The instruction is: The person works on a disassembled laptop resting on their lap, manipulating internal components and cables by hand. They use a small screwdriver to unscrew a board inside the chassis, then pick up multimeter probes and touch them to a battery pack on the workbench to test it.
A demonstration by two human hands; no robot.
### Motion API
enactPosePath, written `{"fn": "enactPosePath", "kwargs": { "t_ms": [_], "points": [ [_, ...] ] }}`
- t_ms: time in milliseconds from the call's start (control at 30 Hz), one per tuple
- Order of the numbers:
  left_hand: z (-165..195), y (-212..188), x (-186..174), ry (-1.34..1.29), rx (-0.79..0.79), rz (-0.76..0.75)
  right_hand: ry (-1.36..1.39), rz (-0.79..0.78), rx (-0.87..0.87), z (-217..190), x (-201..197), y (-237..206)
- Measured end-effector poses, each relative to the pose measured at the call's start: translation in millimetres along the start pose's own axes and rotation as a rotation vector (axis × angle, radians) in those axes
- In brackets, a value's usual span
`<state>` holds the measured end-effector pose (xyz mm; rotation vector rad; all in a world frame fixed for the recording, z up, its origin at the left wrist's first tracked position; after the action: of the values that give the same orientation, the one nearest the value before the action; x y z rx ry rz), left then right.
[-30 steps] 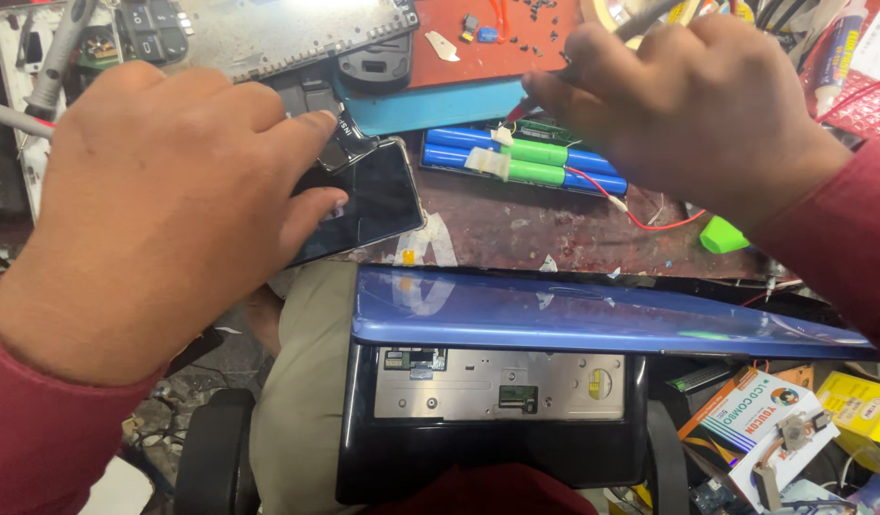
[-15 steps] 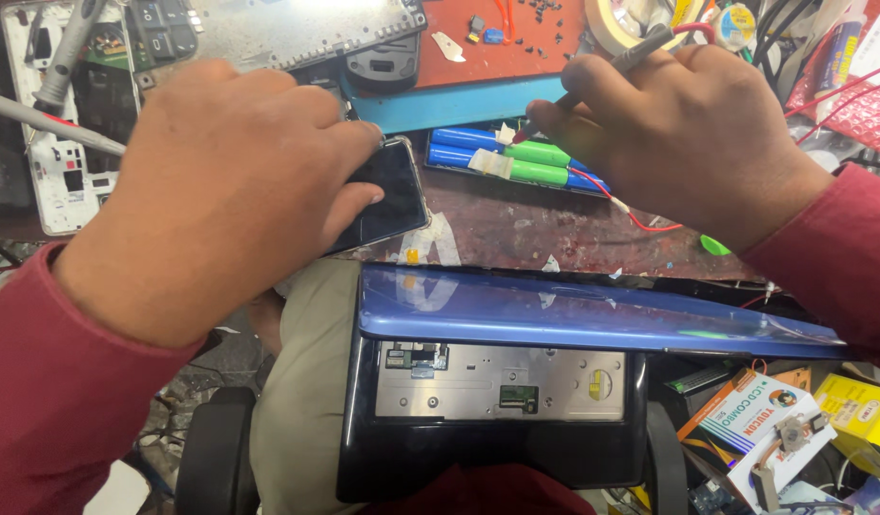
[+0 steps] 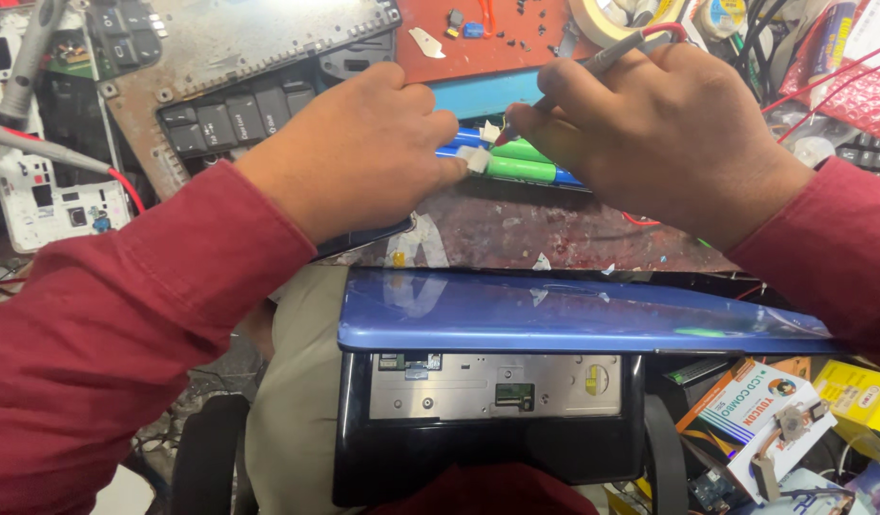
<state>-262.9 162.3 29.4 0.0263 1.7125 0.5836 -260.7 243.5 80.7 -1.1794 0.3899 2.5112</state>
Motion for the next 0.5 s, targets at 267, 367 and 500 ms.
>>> {"fn": "enactPosePath", "kwargs": {
  "t_ms": [267, 367, 500],
  "points": [
    [-5.1, -7.4, 2.0, 0.053, -0.035, -0.060, -0.044, -0.010, -0.028, -0.4, 7.6, -0.5],
    [-3.8, -7.6, 0.4, 0.060, -0.035, -0.057, -0.041, -0.014, -0.035, -1.2, 4.0, 1.4],
    [-4.7, -6.7, 0.1, 0.039, -0.053, -0.059, -0.050, 0.013, -0.038, -4.7, -2.0, 4.2]
  ]
}}
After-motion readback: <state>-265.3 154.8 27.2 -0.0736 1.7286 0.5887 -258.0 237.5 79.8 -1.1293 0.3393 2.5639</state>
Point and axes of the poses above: each hand's wrist, its own y-axis towards the middle knuckle, its own x-axis out of the palm, z = x × y, the point moved 10 cm from there along y, towards the middle knuckle, and after that the axes turned 4 degrees about x, right-handed, at the moved point
